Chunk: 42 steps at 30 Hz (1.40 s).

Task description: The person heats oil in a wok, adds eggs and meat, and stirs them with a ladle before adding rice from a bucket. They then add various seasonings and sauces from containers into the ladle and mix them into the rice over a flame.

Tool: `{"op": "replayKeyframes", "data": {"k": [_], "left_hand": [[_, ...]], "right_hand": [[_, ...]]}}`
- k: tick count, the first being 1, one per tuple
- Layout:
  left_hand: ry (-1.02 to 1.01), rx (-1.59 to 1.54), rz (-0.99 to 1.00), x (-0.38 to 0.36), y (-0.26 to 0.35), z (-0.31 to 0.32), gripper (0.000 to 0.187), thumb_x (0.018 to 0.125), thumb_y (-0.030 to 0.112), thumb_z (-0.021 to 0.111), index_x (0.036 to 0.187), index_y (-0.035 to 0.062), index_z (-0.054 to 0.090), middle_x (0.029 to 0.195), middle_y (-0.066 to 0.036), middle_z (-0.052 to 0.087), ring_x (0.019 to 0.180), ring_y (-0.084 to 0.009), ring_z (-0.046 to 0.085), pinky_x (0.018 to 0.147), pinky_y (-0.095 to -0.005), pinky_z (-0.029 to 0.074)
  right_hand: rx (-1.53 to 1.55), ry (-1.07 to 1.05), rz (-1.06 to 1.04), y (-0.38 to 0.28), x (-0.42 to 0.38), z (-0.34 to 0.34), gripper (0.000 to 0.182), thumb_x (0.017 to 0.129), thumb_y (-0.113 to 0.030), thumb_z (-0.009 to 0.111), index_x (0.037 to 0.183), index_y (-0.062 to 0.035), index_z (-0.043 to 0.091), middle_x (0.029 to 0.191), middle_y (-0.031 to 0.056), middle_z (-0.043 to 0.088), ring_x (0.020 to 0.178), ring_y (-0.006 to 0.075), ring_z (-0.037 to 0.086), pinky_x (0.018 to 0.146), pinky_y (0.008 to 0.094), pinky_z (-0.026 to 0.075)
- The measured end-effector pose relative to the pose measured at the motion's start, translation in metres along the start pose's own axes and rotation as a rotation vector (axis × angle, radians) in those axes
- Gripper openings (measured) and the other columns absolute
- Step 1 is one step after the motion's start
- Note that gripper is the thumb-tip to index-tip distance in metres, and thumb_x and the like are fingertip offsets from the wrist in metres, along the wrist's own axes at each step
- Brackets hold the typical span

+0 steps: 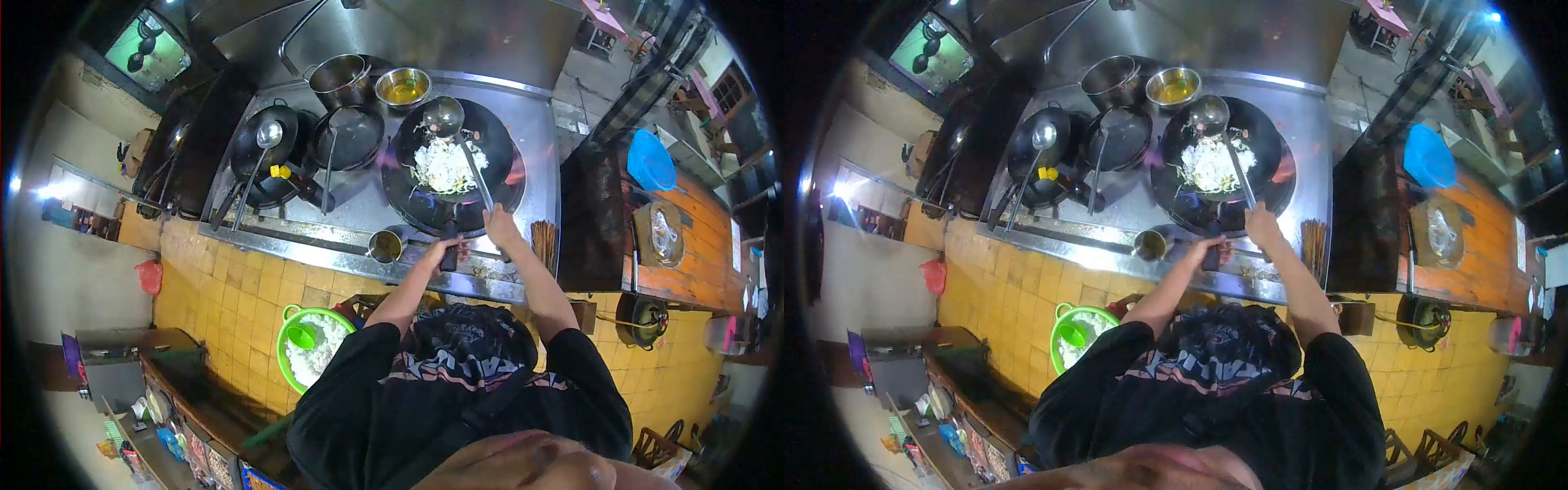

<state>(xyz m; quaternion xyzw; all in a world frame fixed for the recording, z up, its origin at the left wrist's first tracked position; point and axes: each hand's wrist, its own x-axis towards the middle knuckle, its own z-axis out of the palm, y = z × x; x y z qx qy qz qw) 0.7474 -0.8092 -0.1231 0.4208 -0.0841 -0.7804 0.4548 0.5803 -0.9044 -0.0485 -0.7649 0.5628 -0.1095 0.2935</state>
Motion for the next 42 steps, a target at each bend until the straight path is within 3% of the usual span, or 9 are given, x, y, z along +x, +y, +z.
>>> {"op": "replayKeyframes", "data": {"k": [4,7,9,12,18,21,25,33,42], "left_hand": [[-0.177,-0.094,-0.066,0.013,-0.005,-0.011,0.023,0.085,0.026,0.066,0.086,0.0049,0.056,0.071,-0.005,0.060,0.060,-0.0179,0.060,0.054,-0.0292,0.051],[0.364,-0.036,0.032,-0.025,0.010,0.074,0.012,0.084,0.013,0.063,0.080,0.0075,0.053,0.062,-0.002,0.053,0.052,-0.0145,0.052,0.047,-0.0289,0.045],[-0.086,-0.457,-0.051,-0.078,0.037,0.112,0.015,0.083,0.011,0.063,0.078,0.0062,0.049,0.066,-0.003,0.051,0.054,-0.0134,0.051,0.050,-0.0285,0.046],[-0.117,-0.303,-0.158,-0.105,0.066,0.110,0.015,0.084,0.011,0.062,0.079,0.0054,0.049,0.065,-0.004,0.052,0.054,-0.0132,0.052,0.052,-0.0277,0.047],[0.176,0.052,0.042,-0.084,0.001,0.054,0.015,0.083,0.015,0.061,0.074,0.0045,0.056,0.062,-0.005,0.055,0.050,-0.0159,0.053,0.047,-0.0310,0.045],[-0.004,-0.073,-0.221,-0.154,0.014,0.100,0.011,0.086,0.014,0.059,0.081,0.0044,0.055,0.065,-0.006,0.055,0.057,-0.0167,0.056,0.053,-0.0305,0.047],[-0.052,0.107,-0.054,-0.101,0.056,0.064,0.024,0.089,0.022,0.055,0.069,0.0072,0.056,0.060,-0.005,0.054,0.051,-0.0156,0.052,0.055,-0.0277,0.045],[0.044,0.121,-0.176,-0.133,0.023,0.059,0.016,0.083,0.015,0.063,0.076,0.0042,0.054,0.063,-0.006,0.056,0.049,-0.0166,0.054,0.044,-0.0315,0.046],[0.041,0.283,0.252,-0.018,0.009,-0.004,0.016,0.084,0.014,0.063,0.085,0.0030,0.051,0.065,-0.006,0.056,0.052,-0.0157,0.057,0.047,-0.0313,0.049]], "right_hand": [[-0.090,-0.253,0.022,0.020,-0.023,-0.010,0.043,0.093,-0.031,0.043,0.104,0.0105,0.047,0.093,0.0326,0.059,0.079,0.0454,0.063,0.073,0.0498,0.051],[-0.255,-0.370,0.046,-0.023,-0.071,-0.095,0.036,0.091,-0.026,0.047,0.113,0.0017,0.048,0.092,0.0277,0.061,0.078,0.0421,0.064,0.072,0.0497,0.051],[-0.539,-0.174,-0.044,-0.032,-0.098,-0.127,0.037,0.087,-0.022,0.052,0.120,-0.0053,0.048,0.089,0.0259,0.062,0.078,0.0412,0.063,0.071,0.0503,0.051],[-0.494,-0.155,-0.139,-0.064,-0.134,-0.160,0.041,0.083,-0.015,0.055,0.122,-0.0090,0.049,0.086,0.0249,0.062,0.081,0.0414,0.062,0.071,0.0500,0.051],[-0.549,-0.136,-0.052,-0.056,-0.151,-0.134,0.049,0.077,-0.004,0.054,0.125,-0.0101,0.046,0.083,0.0251,0.062,0.080,0.0415,0.062,0.071,0.0499,0.050],[-0.517,-0.139,-0.002,-0.051,-0.152,-0.112,0.052,0.075,-0.001,0.052,0.126,-0.0089,0.043,0.083,0.0258,0.062,0.080,0.0423,0.062,0.071,0.0504,0.050],[-0.443,-0.169,-0.014,-0.056,-0.162,-0.107,0.053,0.075,0.001,0.050,0.127,-0.0048,0.041,0.081,0.0265,0.062,0.078,0.0427,0.063,0.068,0.0494,0.052],[-0.479,0.022,0.147,-0.044,-0.160,-0.130,0.062,0.080,-0.008,0.053,0.138,-0.0222,0.038,0.093,0.0221,0.062,0.085,0.0400,0.064,0.075,0.0478,0.052],[0.115,-0.164,0.084,0.026,-0.072,-0.010,0.038,0.093,-0.027,0.046,0.122,-0.0031,0.040,0.079,0.0239,0.058,0.061,0.0365,0.060,0.055,0.0458,0.048]]}}
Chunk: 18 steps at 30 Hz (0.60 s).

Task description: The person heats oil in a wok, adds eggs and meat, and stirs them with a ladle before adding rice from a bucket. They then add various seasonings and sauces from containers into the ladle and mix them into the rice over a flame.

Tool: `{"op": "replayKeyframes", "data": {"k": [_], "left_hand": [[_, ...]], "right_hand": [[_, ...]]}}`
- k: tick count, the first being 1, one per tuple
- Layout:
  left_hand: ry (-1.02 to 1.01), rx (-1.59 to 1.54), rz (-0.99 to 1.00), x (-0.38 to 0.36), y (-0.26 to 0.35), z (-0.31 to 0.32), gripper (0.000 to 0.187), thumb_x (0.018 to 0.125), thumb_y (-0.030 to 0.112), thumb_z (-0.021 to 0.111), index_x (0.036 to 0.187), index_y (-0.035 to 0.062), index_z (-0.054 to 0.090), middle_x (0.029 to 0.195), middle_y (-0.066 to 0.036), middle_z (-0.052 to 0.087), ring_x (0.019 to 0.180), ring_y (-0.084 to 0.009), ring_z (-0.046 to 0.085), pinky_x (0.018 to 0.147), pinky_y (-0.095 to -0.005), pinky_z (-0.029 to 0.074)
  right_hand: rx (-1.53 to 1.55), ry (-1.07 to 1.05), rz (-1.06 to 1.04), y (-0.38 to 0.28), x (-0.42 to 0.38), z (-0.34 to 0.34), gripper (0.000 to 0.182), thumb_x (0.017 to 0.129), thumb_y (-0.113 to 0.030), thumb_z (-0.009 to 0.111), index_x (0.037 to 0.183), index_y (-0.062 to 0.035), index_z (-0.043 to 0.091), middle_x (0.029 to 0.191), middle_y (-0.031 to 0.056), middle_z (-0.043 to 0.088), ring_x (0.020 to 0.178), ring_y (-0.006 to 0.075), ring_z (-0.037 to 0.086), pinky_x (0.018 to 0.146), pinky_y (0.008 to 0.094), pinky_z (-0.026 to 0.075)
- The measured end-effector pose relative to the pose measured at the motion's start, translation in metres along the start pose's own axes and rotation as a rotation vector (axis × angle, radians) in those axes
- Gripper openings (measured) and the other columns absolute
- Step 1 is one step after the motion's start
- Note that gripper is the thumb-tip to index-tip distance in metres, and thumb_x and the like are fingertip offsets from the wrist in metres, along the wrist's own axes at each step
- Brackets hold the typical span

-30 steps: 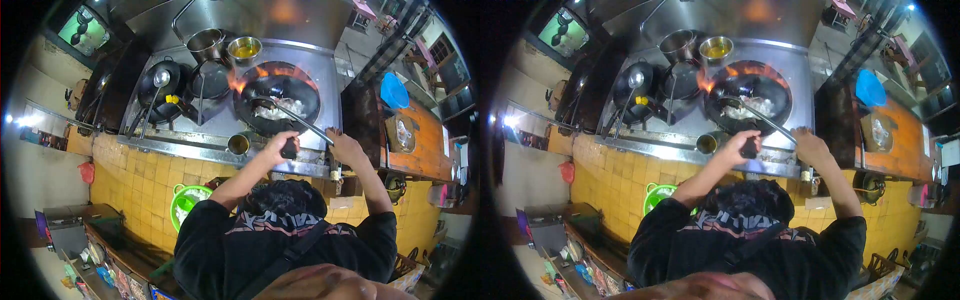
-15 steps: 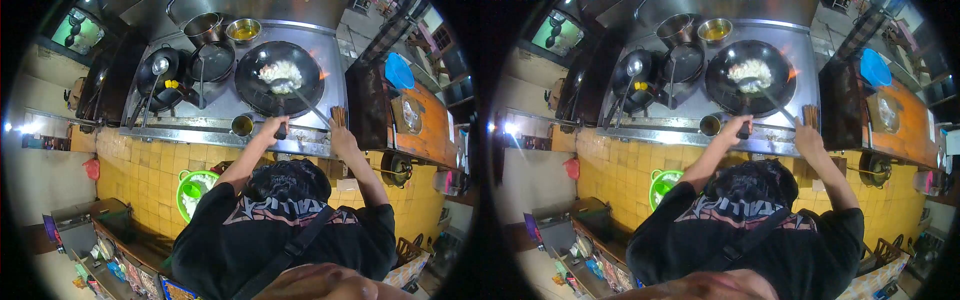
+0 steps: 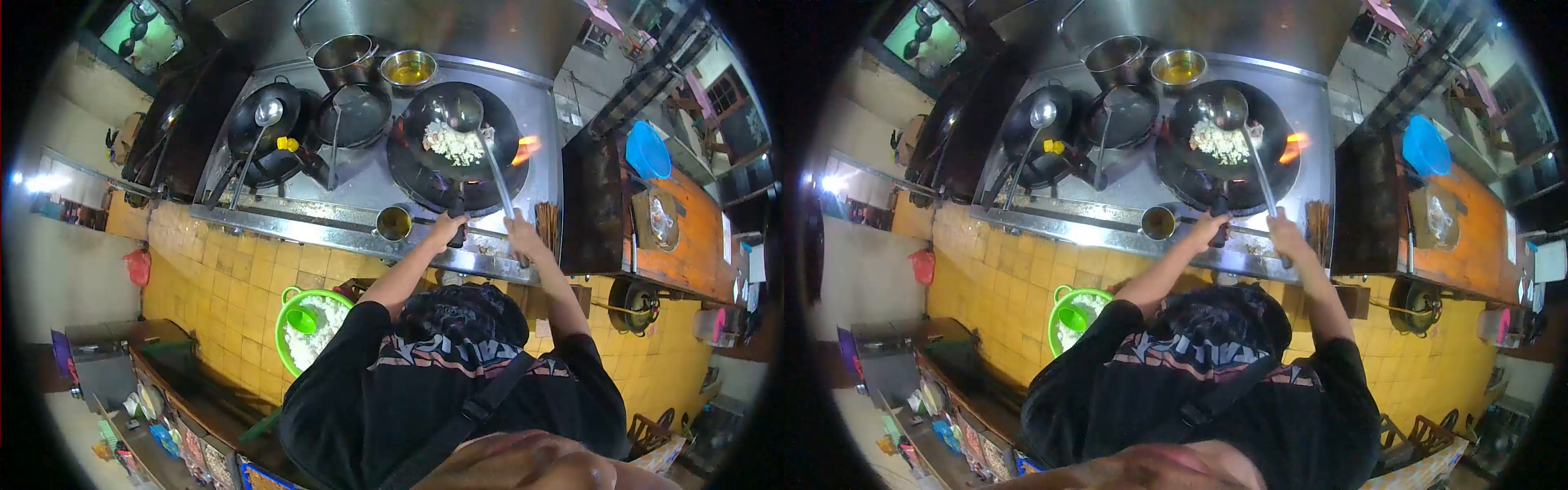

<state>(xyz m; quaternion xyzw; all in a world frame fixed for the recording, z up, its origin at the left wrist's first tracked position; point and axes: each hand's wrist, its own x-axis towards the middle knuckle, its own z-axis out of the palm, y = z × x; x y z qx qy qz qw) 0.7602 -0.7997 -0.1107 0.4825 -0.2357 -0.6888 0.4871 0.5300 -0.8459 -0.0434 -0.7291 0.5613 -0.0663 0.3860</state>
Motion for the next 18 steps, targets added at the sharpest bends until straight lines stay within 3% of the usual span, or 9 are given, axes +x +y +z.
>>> {"op": "replayKeyframes", "data": {"k": [3,5,7,9,11,13,15,17,18], "left_hand": [[0.104,0.120,0.038,-0.012,0.004,0.003,0.019,0.088,0.017,0.061,0.094,0.0022,0.051,0.068,-0.006,0.058,0.058,-0.0151,0.059,0.051,-0.0301,0.050],[0.186,0.530,0.301,-0.017,-0.008,-0.007,0.021,0.090,0.017,0.059,0.098,0.0006,0.049,0.070,-0.006,0.059,0.059,-0.0154,0.059,0.052,-0.0300,0.049],[0.093,0.393,0.367,-0.024,-0.026,-0.022,0.023,0.090,0.016,0.057,0.102,-0.0009,0.048,0.074,-0.007,0.060,0.062,-0.0163,0.060,0.055,-0.0310,0.048],[0.167,0.495,0.167,-0.053,-0.021,-0.020,0.027,0.089,0.014,0.058,0.108,-0.0013,0.046,0.079,-0.007,0.060,0.066,-0.0165,0.061,0.059,-0.0314,0.048],[0.082,0.451,0.176,-0.073,-0.019,-0.027,0.031,0.090,0.018,0.059,0.112,0.0012,0.047,0.084,-0.006,0.061,0.071,-0.0148,0.060,0.061,-0.0301,0.048],[0.005,0.396,0.185,-0.086,-0.012,-0.039,0.035,0.090,0.022,0.060,0.116,0.0037,0.047,0.089,-0.005,0.061,0.075,-0.0130,0.059,0.062,-0.0289,0.049],[0.037,0.407,0.262,-0.103,-0.016,-0.043,0.035,0.090,0.020,0.059,0.120,0.0036,0.048,0.091,-0.002,0.061,0.076,-0.0105,0.058,0.066,-0.0265,0.048],[0.052,0.399,0.287,-0.114,-0.030,-0.044,0.036,0.091,0.019,0.059,0.122,0.0035,0.048,0.091,-0.001,0.061,0.077,-0.0093,0.057,0.068,-0.0253,0.048],[0.107,0.395,0.279,-0.122,-0.035,-0.051,0.030,0.090,0.021,0.060,0.112,0.0023,0.053,0.087,-0.002,0.061,0.076,-0.0101,0.058,0.068,-0.0260,0.048]], "right_hand": [[0.393,-0.153,0.261,-0.032,0.035,-0.004,0.040,0.095,-0.034,0.047,0.118,-0.0023,0.045,0.078,0.0111,0.054,0.049,0.0195,0.056,0.041,0.0347,0.045],[0.676,-0.084,0.043,-0.064,0.039,-0.046,0.034,0.094,-0.033,0.049,0.110,-0.0041,0.054,0.083,0.0068,0.058,0.052,0.0156,0.055,0.044,0.0317,0.045],[1.134,0.087,-0.004,-0.135,0.000,-0.102,0.037,0.094,-0.031,0.052,0.115,-0.0014,0.054,0.076,0.0034,0.055,0.058,0.0142,0.058,0.049,0.0285,0.049],[0.888,0.255,-0.353,-0.132,0.018,-0.123,0.032,0.092,-0.030,0.055,0.106,-0.0021,0.063,0.077,0.0045,0.058,0.059,0.0142,0.058,0.055,0.0287,0.050],[0.676,0.344,-0.294,-0.168,0.031,-0.123,0.028,0.092,-0.025,0.054,0.100,-0.0011,0.065,0.076,0.0055,0.060,0.064,0.0131,0.058,0.062,0.0263,0.048],[0.293,0.848,-0.925,-0.192,0.080,-0.108,0.021,0.090,-0.018,0.055,0.089,-0.0003,0.065,0.071,0.0045,0.059,0.059,0.0114,0.056,0.055,0.0241,0.045],[0.976,0.512,-1.120,-0.206,0.138,-0.087,0.016,0.087,-0.010,0.055,0.077,0.0001,0.062,0.064,0.0027,0.056,0.052,0.0090,0.052,0.048,0.0225,0.041],[0.782,0.483,-1.031,-0.241,0.154,-0.111,0.015,0.085,-0.006,0.057,0.071,0.0000,0.058,0.058,0.0025,0.052,0.048,0.0083,0.048,0.043,0.0236,0.038],[0.792,0.472,-1.020,-0.254,0.137,-0.118,0.015,0.085,-0.006,0.057,0.071,0.0000,0.058,0.058,0.0025,0.052,0.048,0.0083,0.048,0.043,0.0236,0.038]]}}
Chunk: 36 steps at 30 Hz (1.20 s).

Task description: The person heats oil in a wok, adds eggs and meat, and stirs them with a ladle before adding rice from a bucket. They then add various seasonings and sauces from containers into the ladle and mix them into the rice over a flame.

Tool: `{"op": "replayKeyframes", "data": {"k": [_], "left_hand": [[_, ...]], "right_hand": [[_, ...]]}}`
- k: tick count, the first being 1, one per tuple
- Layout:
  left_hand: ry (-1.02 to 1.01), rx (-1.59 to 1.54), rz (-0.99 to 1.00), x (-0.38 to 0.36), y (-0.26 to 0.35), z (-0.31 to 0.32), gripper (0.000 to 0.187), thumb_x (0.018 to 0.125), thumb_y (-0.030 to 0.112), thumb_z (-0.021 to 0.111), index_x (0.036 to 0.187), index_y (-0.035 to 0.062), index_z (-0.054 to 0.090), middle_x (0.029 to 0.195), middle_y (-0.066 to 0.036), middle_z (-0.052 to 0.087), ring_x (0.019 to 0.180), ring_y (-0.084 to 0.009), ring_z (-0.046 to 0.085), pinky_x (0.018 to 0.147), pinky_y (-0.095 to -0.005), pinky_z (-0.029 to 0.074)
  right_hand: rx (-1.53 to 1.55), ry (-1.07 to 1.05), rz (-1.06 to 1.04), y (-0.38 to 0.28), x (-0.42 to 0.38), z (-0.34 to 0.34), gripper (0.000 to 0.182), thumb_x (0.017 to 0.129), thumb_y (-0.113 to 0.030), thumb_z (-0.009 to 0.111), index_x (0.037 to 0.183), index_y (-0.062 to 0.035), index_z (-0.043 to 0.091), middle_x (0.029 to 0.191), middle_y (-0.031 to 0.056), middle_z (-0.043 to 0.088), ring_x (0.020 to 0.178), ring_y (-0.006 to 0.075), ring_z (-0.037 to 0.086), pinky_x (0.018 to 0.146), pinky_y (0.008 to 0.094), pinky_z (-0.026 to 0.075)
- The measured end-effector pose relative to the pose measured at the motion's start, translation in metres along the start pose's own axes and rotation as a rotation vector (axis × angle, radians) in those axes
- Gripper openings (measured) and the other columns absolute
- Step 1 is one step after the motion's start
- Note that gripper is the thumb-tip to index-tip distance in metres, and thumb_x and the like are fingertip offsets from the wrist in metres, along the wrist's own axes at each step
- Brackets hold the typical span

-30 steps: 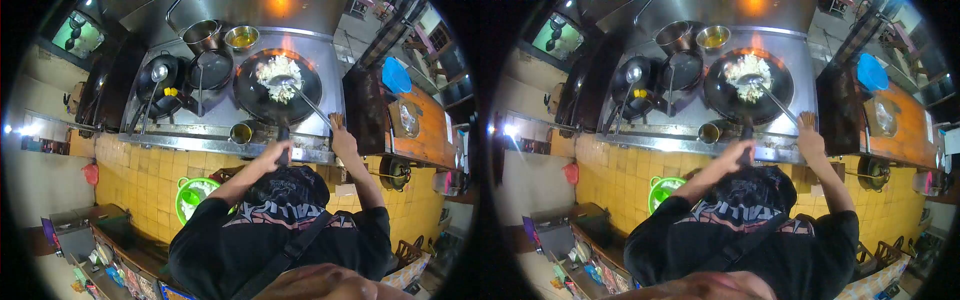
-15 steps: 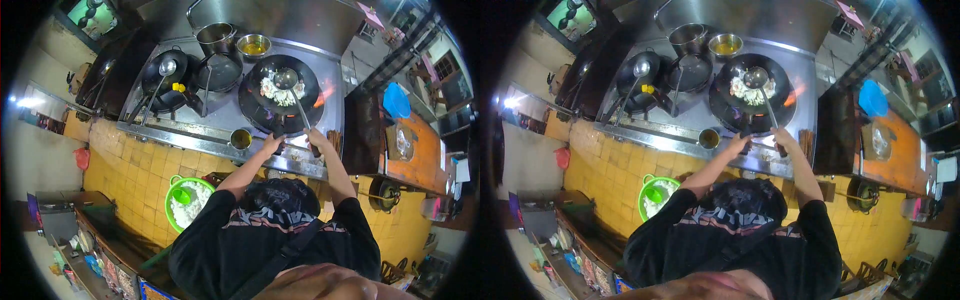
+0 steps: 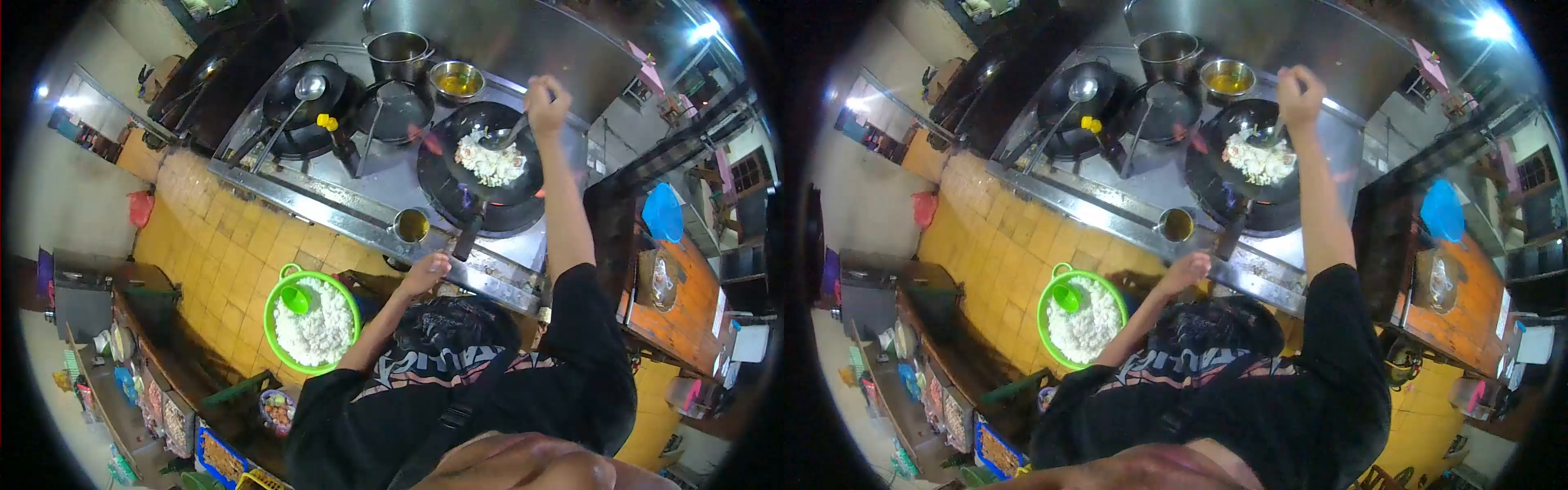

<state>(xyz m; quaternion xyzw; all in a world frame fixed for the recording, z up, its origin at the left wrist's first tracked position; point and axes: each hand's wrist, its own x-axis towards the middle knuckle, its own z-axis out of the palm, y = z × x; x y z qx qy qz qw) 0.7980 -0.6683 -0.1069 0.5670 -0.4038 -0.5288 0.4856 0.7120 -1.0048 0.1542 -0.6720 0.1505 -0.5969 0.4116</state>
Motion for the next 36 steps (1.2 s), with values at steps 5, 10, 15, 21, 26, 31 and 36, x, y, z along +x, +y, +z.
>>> {"op": "replayKeyframes", "data": {"k": [5,10,15,21,26,31,36], "left_hand": [[0.164,-0.222,-0.131,-0.025,-0.023,-0.032,0.024,0.088,0.021,0.062,0.103,0.0032,0.056,0.082,-0.002,0.061,0.072,-0.0098,0.057,0.062,-0.0253,0.046],[0.379,-0.273,-0.305,-0.056,0.000,-0.036,0.024,0.088,0.020,0.062,0.104,0.0033,0.057,0.087,-0.002,0.060,0.076,-0.0101,0.057,0.065,-0.0237,0.047],[0.446,-0.378,-0.370,-0.063,0.004,-0.035,0.018,0.090,0.018,0.060,0.102,0.0058,0.057,0.092,-0.001,0.060,0.078,-0.0112,0.058,0.067,-0.0261,0.049],[0.426,-0.423,-0.330,-0.055,0.001,-0.043,0.012,0.090,0.018,0.059,0.097,0.0090,0.058,0.092,0.000,0.060,0.078,-0.0118,0.058,0.065,-0.0256,0.047],[0.379,-0.344,-0.296,-0.037,0.008,-0.042,0.011,0.091,0.020,0.057,0.096,0.0105,0.058,0.088,0.002,0.060,0.079,-0.0107,0.059,0.064,-0.0253,0.045],[0.203,-0.386,-0.274,-0.026,-0.041,-0.052,0.018,0.089,0.021,0.061,0.102,0.0096,0.056,0.087,0.001,0.060,0.078,-0.0106,0.060,0.062,-0.0242,0.046],[0.320,-0.320,-0.348,-0.031,-0.015,-0.040,0.020,0.089,0.021,0.061,0.102,0.0080,0.056,0.088,0.000,0.061,0.077,-0.0105,0.060,0.061,-0.0243,0.047]], "right_hand": [[0.155,0.441,0.156,0.006,0.007,0.013,0.018,0.085,-0.009,0.060,0.069,-0.0012,0.056,0.054,0.0006,0.048,0.046,0.0063,0.044,0.042,0.0221,0.033],[0.074,0.240,0.125,-0.011,0.037,0.010,0.017,0.085,-0.007,0.058,0.071,0.0008,0.055,0.048,0.0017,0.042,0.039,0.0083,0.040,0.036,0.0248,0.032],[0.089,0.206,0.212,0.012,0.009,0.006,0.024,0.085,-0.015,0.062,0.069,0.0021,0.056,0.054,0.0016,0.052,0.046,0.0075,0.047,0.042,0.0241,0.035],[-0.190,0.338,0.136,-0.011,-0.012,0.003,0.024,0.086,-0.015,0.061,0.069,0.0013,0.056,0.052,-0.0004,0.049,0.044,0.0051,0.045,0.040,0.0226,0.032],[-0.114,0.247,0.017,-0.029,-0.022,0.001,0.021,0.089,-0.012,0.058,0.073,0.0007,0.055,0.053,-0.0008,0.049,0.045,0.0054,0.046,0.041,0.0221,0.034],[0.076,0.199,0.137,-0.021,-0.018,-0.012,0.022,0.088,-0.011,0.058,0.069,-0.0012,0.056,0.052,-0.0006,0.050,0.045,0.0054,0.046,0.040,0.0217,0.034],[-0.286,0.149,-0.060,0.015,-0.032,-0.019,0.024,0.088,-0.009,0.055,0.065,-0.0014,0.051,0.052,0.0015,0.048,0.045,0.0077,0.044,0.043,0.0248,0.034]]}}
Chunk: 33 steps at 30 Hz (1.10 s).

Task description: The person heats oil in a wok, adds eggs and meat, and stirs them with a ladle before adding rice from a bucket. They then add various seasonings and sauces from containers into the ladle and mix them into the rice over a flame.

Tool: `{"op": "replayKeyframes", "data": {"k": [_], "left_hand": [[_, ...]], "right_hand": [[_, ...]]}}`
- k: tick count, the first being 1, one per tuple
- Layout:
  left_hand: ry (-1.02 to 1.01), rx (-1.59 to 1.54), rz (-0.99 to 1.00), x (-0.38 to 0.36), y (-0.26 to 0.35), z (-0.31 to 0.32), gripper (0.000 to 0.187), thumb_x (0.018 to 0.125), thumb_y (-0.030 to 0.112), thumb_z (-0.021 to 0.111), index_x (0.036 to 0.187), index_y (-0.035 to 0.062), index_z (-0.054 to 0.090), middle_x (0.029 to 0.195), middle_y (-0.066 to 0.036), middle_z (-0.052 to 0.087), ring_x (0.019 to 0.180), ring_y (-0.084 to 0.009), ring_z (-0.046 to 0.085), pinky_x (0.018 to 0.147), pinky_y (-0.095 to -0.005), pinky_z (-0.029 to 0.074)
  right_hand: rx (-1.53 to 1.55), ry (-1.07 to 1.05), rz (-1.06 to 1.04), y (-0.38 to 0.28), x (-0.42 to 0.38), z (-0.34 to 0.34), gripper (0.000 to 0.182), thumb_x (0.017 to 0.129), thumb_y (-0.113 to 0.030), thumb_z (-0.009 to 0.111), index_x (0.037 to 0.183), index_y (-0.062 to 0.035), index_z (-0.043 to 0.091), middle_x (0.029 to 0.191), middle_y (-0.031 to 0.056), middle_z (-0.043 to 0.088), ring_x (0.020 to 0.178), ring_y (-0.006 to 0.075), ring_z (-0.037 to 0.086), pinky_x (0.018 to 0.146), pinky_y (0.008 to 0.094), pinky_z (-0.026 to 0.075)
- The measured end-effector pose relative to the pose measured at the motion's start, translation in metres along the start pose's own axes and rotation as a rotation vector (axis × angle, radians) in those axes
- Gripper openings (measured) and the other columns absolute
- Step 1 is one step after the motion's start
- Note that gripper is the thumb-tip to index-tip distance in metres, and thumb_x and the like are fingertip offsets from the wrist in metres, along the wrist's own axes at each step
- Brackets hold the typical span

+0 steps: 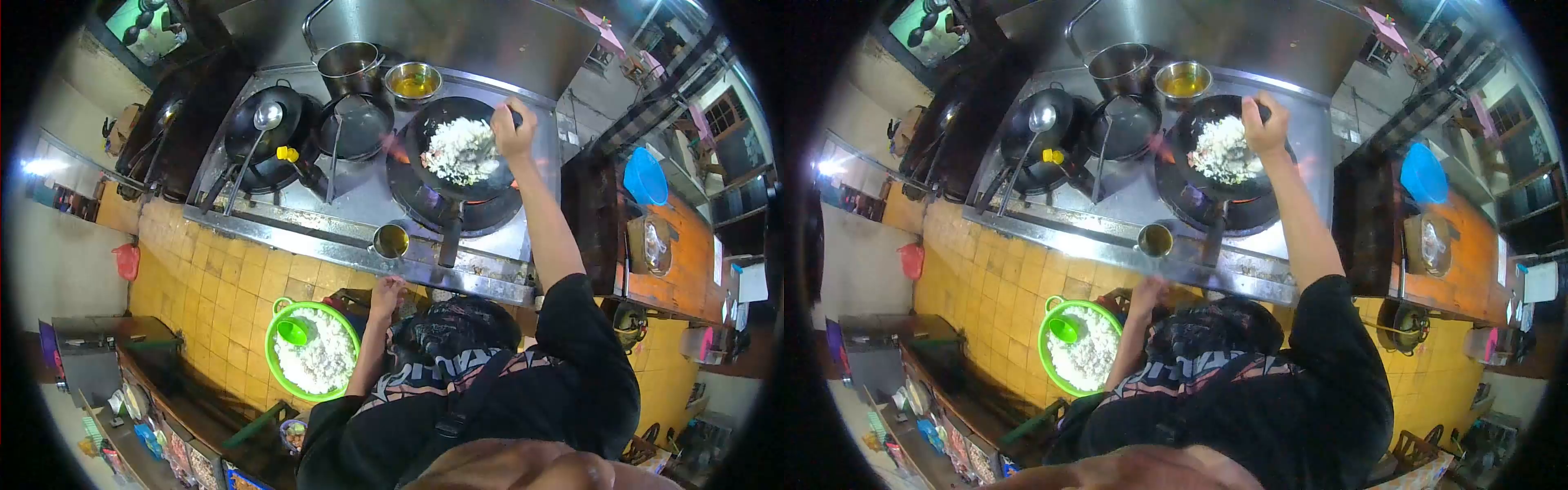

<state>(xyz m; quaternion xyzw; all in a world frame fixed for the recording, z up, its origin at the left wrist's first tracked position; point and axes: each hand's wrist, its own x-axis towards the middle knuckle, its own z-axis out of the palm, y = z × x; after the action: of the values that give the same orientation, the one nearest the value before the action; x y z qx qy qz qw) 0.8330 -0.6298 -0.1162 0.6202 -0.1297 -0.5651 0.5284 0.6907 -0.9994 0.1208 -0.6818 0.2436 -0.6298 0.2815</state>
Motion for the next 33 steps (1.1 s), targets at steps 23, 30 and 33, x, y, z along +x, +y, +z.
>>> {"op": "replayKeyframes", "data": {"k": [23,30,33], "left_hand": [[0.076,-0.019,-0.012,0.001,0.009,-0.004,0.017,0.090,0.019,0.060,0.100,0.0068,0.057,0.089,-0.002,0.061,0.076,-0.0130,0.061,0.063,-0.0261,0.048],[0.072,-0.005,-0.047,0.005,0.010,-0.008,0.017,0.090,0.021,0.059,0.100,0.0072,0.058,0.090,-0.001,0.061,0.078,-0.0127,0.060,0.063,-0.0263,0.047],[0.052,0.030,-0.047,0.010,0.022,-0.003,0.018,0.090,0.022,0.059,0.101,0.0074,0.059,0.091,0.000,0.062,0.079,-0.0125,0.060,0.063,-0.0256,0.047]], "right_hand": [[-0.028,0.105,0.067,-0.025,-0.002,-0.002,0.020,0.084,-0.008,0.059,0.066,-0.0004,0.054,0.055,0.0038,0.051,0.049,0.0080,0.045,0.046,0.0262,0.037],[0.415,0.134,0.010,0.018,-0.007,-0.008,0.022,0.086,0.001,0.052,0.065,-0.0015,0.046,0.055,0.0020,0.047,0.048,0.0066,0.043,0.042,0.0223,0.033],[0.547,0.129,0.144,0.000,0.017,-0.006,0.022,0.087,0.001,0.050,0.066,-0.0014,0.045,0.053,0.0010,0.044,0.045,0.0066,0.041,0.040,0.0233,0.031]]}}
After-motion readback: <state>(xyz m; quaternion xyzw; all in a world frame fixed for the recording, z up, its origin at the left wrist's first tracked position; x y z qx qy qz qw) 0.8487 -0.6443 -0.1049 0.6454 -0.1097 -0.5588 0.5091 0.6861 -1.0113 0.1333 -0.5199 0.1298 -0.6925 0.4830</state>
